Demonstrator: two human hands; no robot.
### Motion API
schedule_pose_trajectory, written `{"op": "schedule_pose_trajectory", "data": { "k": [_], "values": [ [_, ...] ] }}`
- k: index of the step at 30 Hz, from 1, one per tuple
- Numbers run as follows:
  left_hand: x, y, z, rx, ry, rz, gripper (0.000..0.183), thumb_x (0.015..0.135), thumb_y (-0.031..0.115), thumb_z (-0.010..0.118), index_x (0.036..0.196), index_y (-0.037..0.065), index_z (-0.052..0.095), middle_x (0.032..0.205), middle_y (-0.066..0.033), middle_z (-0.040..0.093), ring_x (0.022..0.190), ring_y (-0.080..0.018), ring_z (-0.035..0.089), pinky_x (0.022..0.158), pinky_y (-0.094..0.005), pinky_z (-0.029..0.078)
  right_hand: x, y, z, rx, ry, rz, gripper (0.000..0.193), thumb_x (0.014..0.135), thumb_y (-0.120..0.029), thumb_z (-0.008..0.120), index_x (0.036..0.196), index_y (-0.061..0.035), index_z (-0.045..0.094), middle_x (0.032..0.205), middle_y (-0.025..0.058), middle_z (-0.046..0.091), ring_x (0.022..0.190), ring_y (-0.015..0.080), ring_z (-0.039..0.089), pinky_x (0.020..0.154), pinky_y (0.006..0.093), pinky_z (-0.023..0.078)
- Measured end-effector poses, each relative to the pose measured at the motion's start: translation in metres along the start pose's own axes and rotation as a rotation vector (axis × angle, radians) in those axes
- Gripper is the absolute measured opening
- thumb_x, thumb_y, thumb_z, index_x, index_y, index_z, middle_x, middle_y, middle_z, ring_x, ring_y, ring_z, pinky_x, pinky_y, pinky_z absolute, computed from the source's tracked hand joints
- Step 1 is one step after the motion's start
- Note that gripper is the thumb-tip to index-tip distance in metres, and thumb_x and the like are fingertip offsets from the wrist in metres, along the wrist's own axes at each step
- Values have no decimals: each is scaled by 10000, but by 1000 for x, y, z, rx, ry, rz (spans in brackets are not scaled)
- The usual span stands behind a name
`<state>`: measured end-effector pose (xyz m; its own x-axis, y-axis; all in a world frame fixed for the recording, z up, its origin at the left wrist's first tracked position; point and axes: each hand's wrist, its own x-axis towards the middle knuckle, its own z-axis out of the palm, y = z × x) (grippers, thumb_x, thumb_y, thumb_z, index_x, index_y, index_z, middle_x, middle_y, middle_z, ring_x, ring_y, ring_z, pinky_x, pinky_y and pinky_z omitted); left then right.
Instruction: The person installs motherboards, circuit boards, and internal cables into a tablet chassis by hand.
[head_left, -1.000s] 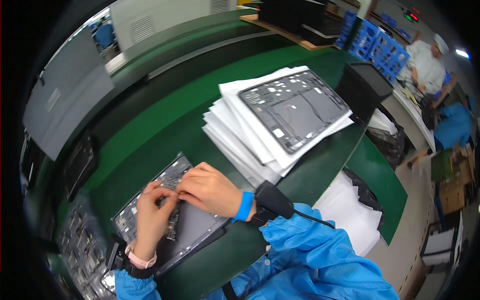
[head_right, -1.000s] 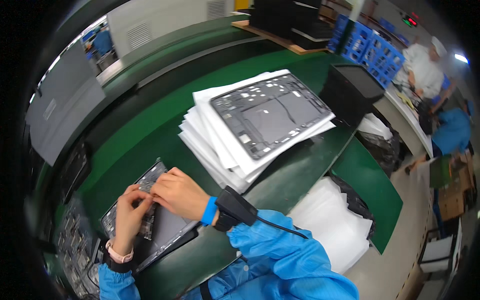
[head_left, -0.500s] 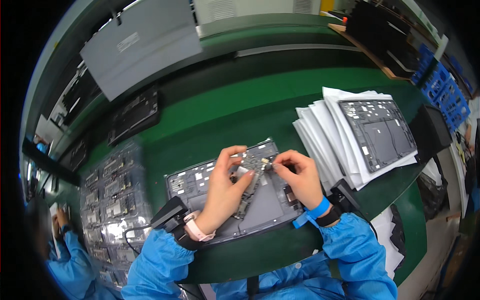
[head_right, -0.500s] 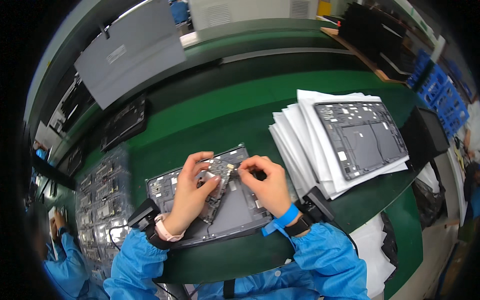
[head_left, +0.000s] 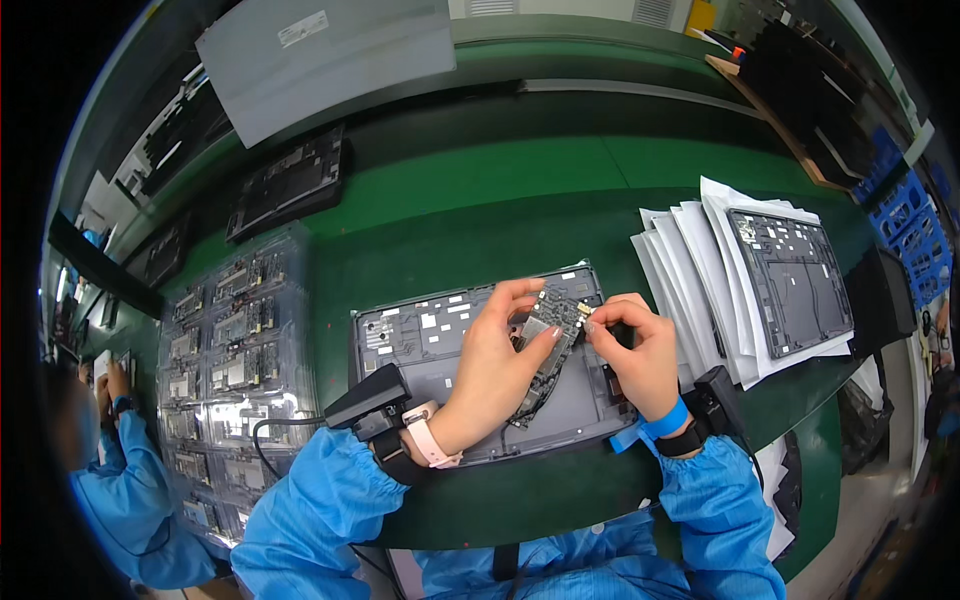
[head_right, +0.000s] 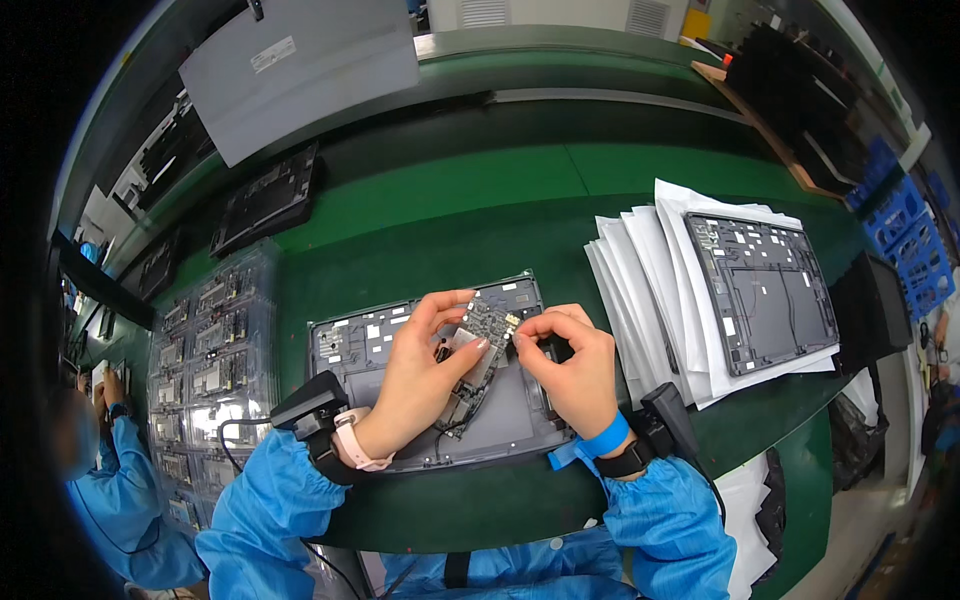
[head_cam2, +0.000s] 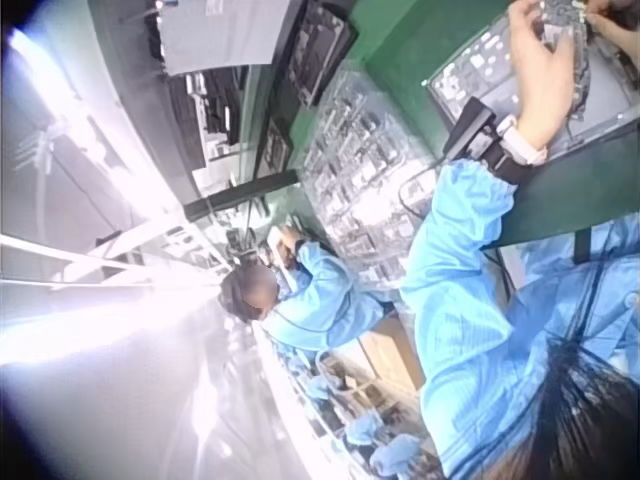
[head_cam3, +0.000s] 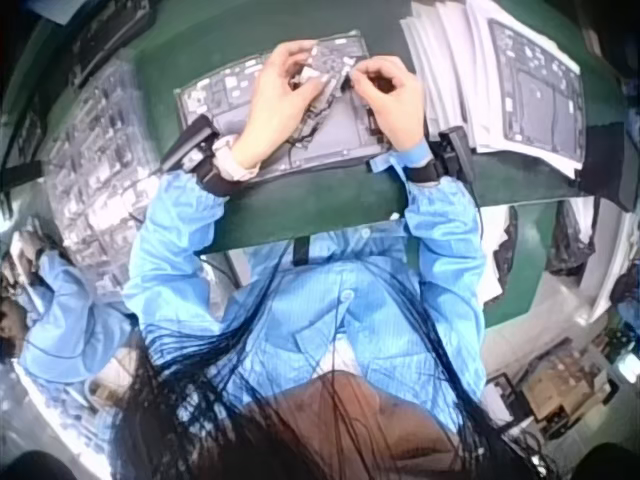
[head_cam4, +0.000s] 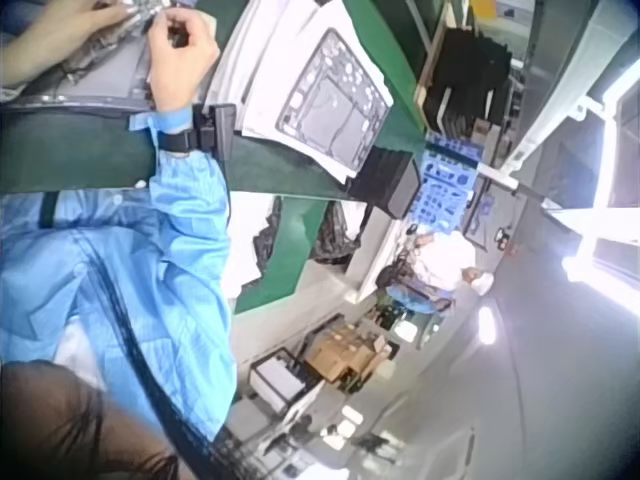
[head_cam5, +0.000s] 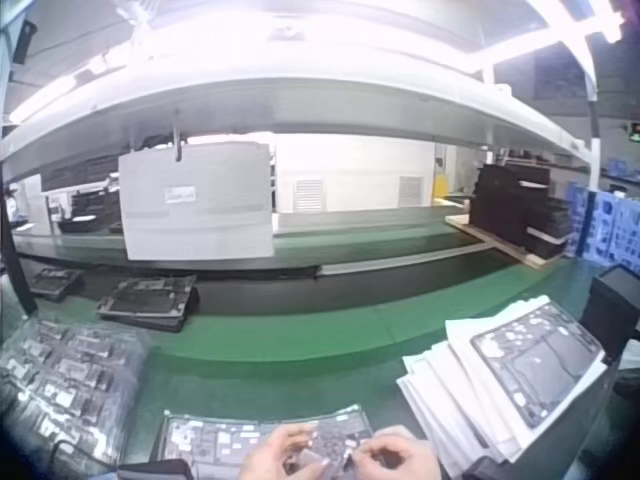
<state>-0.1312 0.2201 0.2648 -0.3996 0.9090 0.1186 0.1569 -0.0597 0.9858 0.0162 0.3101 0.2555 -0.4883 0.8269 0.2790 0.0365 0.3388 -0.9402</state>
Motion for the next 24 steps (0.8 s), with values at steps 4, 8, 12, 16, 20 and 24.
{"op": "schedule_pose_trajectory", "data": {
  "k": [4, 8, 12, 16, 20, 24],
  "values": [
    [0, 5, -1, 24, -15, 18, 429, 788, -14, 636, 1193, 14, 501, 1102, -119, 537, 1081, -163, 482, 792, -265, 456, 1, 0, -2, -24, -16, -7, 84, 715, -13, 673, 795, 10, 659, 807, 81, 591, 704, 143, 586, 663, 257, 465],
    [-1, 7, -2, 63, -25, 38, 427, 786, -14, 637, 1190, 1, 500, 1087, -109, 549, 1101, -175, 476, 804, -277, 452, 1, -1, -2, -34, -5, -34, 86, 712, -11, 674, 795, 9, 659, 808, 80, 588, 701, 143, 589, 662, 257, 465],
    [0, 2, 0, -8, -17, 27, 413, 790, 20, 644, 1176, -26, 503, 1055, -129, 581, 1025, -180, 541, 790, -278, 460, 0, -2, -1, -49, 12, -52, 89, 711, -10, 674, 797, 8, 660, 819, 81, 585, 708, 146, 594, 662, 257, 466],
    [2, -2, 1, -169, -15, -87, 428, 773, 24, 666, 1164, -56, 513, 1051, -141, 601, 1021, -198, 556, 846, -300, 452, 0, -1, -2, -78, 20, -72, 93, 710, -9, 676, 801, 5, 662, 821, 81, 582, 712, 146, 596, 660, 256, 467],
    [4, 4, -4, -181, -97, -160, 390, 831, -2, 608, 1197, -27, 478, 1065, -103, 546, 816, -77, 570, 639, -199, 488, 1, -1, -2, -62, 29, -101, 97, 707, -13, 680, 802, 0, 665, 824, 78, 586, 708, 149, 598, 650, 259, 466],
    [4, 3, -2, -114, -84, -88, 399, 823, -1, 616, 1197, -30, 481, 1068, -113, 551, 848, -93, 574, 652, -211, 495, 0, -2, -2, -129, 32, -87, 94, 699, -27, 690, 791, -21, 674, 816, 74, 592, 718, 160, 595, 638, 274, 464]
  ]
}}
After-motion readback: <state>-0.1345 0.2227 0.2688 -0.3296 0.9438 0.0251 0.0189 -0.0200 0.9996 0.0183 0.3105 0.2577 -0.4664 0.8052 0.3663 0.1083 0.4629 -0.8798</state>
